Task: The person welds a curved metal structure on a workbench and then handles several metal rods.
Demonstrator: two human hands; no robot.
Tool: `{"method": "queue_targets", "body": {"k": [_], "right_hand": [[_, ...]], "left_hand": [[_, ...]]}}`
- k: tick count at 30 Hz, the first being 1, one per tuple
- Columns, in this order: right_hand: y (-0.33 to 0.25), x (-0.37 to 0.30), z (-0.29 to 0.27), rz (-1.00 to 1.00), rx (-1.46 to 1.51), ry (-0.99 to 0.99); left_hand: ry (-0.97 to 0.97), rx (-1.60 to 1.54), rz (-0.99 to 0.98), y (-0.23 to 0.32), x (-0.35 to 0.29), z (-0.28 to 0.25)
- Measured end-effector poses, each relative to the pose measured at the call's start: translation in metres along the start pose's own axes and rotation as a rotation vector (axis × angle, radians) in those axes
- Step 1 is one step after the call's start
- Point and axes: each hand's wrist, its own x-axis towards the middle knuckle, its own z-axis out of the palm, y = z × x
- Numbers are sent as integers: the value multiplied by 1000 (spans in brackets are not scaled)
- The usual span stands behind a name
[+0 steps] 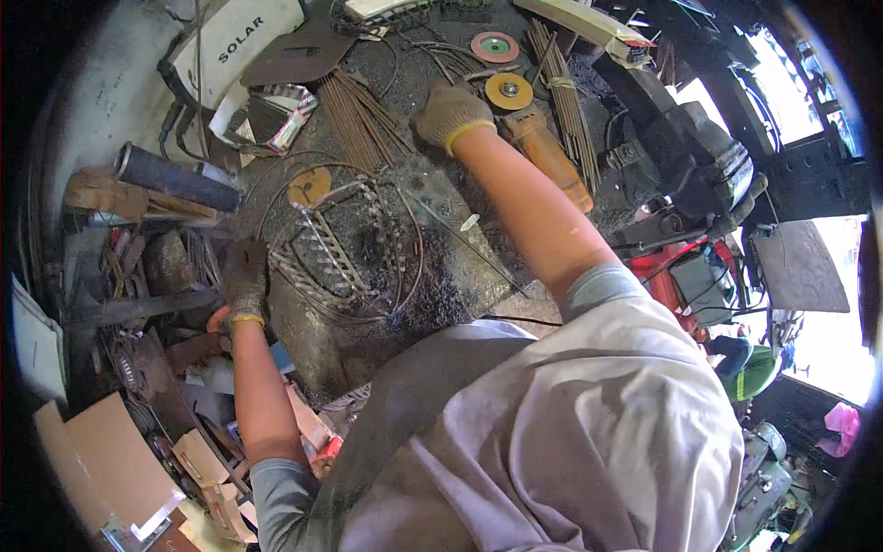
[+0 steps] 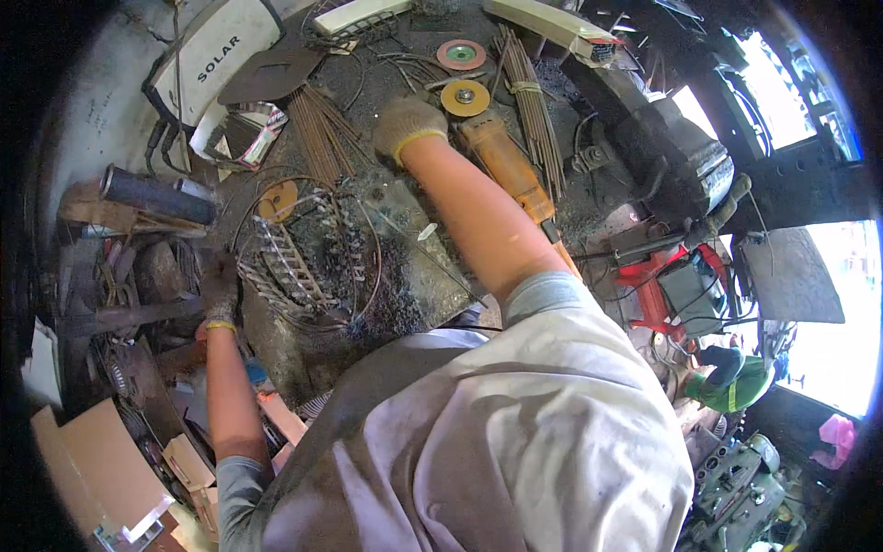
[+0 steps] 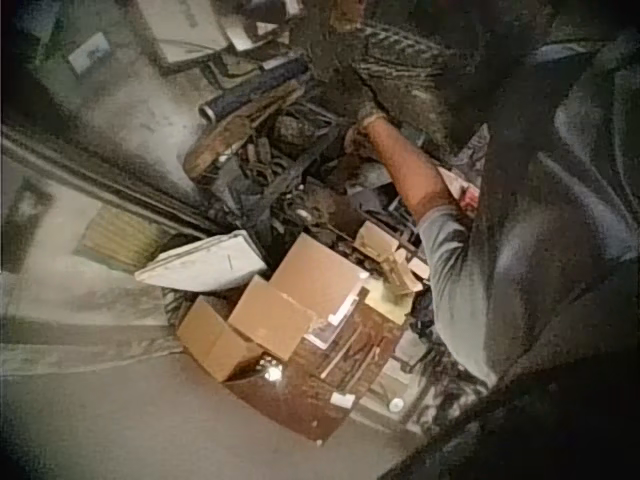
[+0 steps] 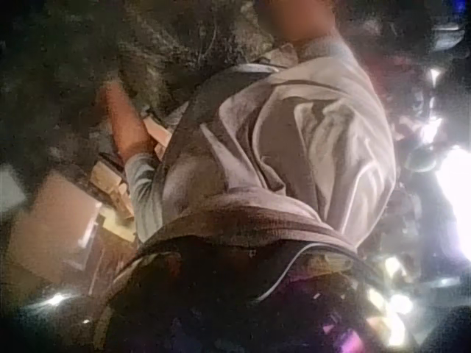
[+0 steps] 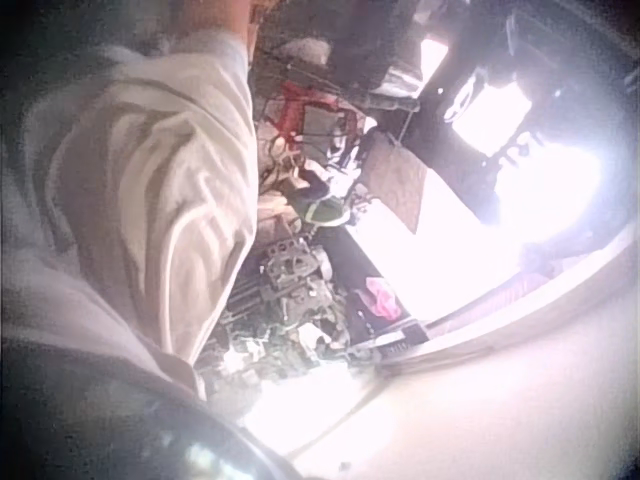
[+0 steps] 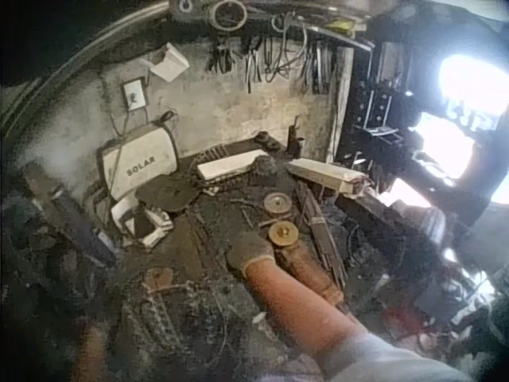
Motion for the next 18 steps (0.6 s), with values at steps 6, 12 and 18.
{"method": "queue_targets", "body": {"k": [6, 12, 18], "right_hand": [[-5, 59, -44, -57, 32, 22], [76, 181, -31, -94, -271, -60], [99, 217, 4, -20, -261, 21]], "left_hand": [[-37, 122, -104, 75, -15, -19], [-44, 83, -91, 72, -16, -12], [14, 9, 46, 60, -18, -12]]}}
